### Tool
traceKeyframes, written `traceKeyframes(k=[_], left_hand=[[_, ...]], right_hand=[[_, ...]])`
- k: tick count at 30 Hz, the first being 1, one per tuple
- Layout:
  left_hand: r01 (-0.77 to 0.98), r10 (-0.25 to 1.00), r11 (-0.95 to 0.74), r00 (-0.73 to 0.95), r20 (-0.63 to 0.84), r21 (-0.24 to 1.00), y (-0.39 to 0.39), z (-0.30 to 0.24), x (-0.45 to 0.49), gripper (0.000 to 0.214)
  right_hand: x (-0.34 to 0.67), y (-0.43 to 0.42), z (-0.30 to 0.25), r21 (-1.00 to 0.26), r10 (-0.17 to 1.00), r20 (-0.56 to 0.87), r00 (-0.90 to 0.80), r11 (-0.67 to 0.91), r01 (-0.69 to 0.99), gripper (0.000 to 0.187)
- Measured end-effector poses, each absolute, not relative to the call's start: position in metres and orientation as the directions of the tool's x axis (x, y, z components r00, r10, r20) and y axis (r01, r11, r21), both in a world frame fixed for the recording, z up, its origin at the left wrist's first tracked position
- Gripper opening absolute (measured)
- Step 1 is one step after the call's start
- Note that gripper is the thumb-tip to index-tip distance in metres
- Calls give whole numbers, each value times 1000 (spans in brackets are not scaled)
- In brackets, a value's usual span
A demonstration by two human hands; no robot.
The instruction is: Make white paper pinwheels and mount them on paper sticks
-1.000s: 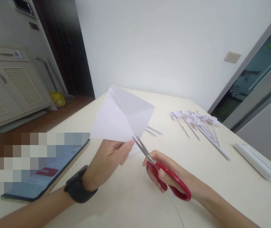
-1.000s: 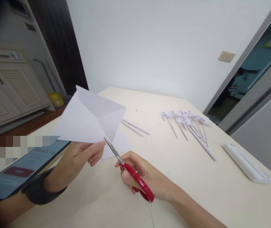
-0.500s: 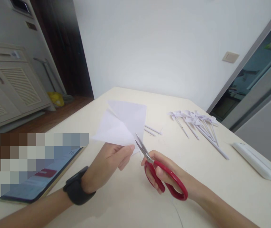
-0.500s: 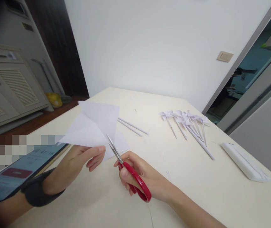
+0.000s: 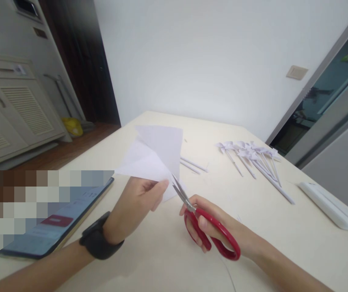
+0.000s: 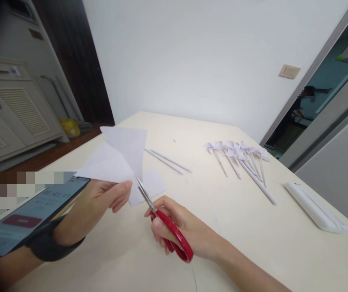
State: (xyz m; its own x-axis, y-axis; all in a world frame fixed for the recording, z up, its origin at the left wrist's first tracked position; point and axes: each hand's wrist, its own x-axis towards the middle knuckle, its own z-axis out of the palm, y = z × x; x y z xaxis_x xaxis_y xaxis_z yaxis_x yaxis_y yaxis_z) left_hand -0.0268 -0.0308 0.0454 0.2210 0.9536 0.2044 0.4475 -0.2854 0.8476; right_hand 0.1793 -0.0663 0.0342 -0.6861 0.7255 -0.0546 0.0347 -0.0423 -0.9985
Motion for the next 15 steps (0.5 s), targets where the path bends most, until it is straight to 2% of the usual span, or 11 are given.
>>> traceKeyframes(k=[9,15], left_hand=[[648,880,-469,284,381,600,-38,45,-23,42],[657,870,-492,353,344,572,-37,46,-21,35]], right_hand=[[179,-67,33,-999,744,-43,-666,-12,51,33],[179,-67,32,-999,752,-42,-658,-24,36,30]])
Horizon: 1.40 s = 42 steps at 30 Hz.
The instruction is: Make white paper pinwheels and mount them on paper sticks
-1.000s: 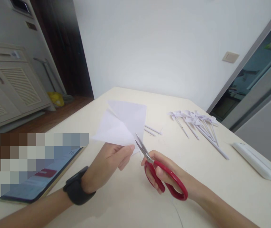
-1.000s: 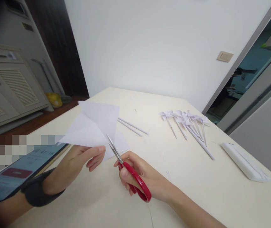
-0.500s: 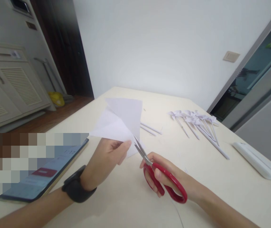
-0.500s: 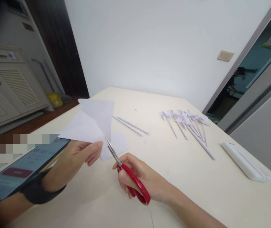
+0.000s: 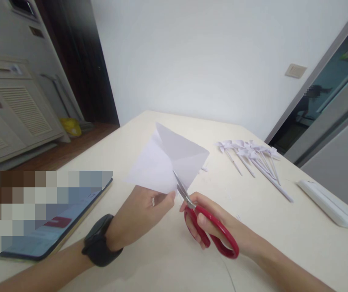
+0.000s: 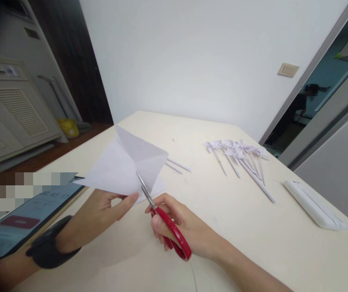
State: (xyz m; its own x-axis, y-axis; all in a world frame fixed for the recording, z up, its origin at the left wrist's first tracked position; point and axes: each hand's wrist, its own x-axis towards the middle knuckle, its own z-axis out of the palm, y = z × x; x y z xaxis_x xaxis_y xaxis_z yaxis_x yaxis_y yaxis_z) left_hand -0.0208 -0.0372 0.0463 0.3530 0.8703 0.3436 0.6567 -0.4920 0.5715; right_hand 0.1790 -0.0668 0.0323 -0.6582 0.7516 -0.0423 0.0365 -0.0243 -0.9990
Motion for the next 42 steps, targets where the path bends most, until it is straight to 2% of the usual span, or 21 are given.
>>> traceKeyframes(k=[6,12,16,21,24,29,34,42], left_hand=[[601,882,-423,445,156,678,-40,52,-20,41],[456,853,-294,522,15,840,-36,53,-19,38],[364,847,-287,528,58,886,-32,48,-21,41],[217,891,-199,447,84,956,-28,41,-23,50],[198,901,-159,429,61,967,-29,38,-23,49],[239,908,-190,411,77,952,-33,32,-24,50],[196,907,-163,416,68,967,-32,28,-23,48],[140,907,-141,415,72,980,-30,29,-22,47]], right_hand=[[177,-67,29,-1000,761,-24,-649,-12,23,27],[173,-68,28,-1000,791,3,-612,21,22,25],[172,-69,30,-998,802,10,-598,42,39,26],[171,-70,31,-999,802,3,-597,34,40,28],[171,-70,30,-1000,800,1,-600,14,17,27],[170,-71,26,-999,797,20,-604,-11,-48,28],[167,-72,22,-994,797,41,-602,-28,-104,29],[166,-72,23,-997,806,62,-589,21,-76,29]])
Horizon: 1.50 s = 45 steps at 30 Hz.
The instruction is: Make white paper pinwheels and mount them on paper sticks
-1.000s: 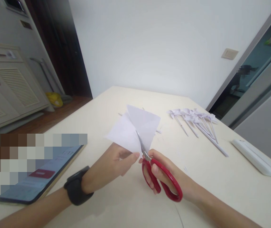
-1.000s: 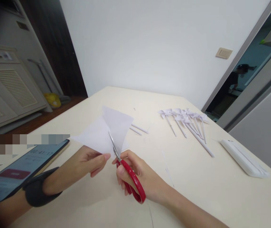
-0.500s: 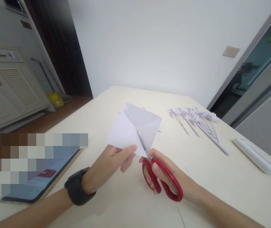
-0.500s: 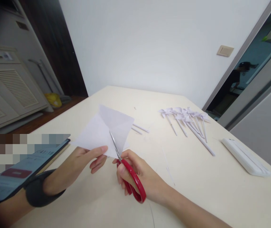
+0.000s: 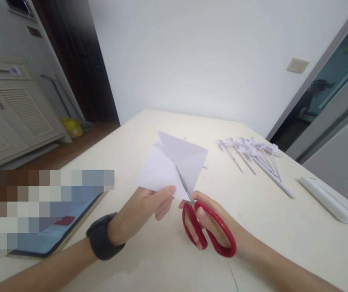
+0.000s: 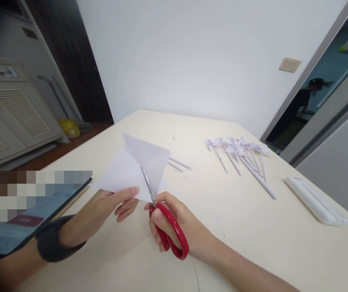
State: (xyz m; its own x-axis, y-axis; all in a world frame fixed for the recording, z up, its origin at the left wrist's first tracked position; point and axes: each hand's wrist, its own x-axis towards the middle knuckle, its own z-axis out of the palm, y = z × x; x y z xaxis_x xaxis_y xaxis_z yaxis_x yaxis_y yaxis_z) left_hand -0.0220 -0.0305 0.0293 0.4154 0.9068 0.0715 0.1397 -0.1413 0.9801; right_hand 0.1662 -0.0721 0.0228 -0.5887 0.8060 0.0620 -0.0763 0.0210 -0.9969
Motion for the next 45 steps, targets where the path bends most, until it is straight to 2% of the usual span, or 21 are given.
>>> traceKeyframes(k=[12,30,45], left_hand=[[152,905,-140,422,64,979,-31,30,-20,47],[170,901,-149,430,63,974,-33,33,-20,47],[212,900,-164,432,58,963,-32,34,-20,46]], right_hand=[[164,-72,27,-1000,829,16,-559,20,2,26],[166,-72,24,-999,830,-39,-557,-44,5,31],[163,-73,21,-999,850,-45,-525,-39,23,25]])
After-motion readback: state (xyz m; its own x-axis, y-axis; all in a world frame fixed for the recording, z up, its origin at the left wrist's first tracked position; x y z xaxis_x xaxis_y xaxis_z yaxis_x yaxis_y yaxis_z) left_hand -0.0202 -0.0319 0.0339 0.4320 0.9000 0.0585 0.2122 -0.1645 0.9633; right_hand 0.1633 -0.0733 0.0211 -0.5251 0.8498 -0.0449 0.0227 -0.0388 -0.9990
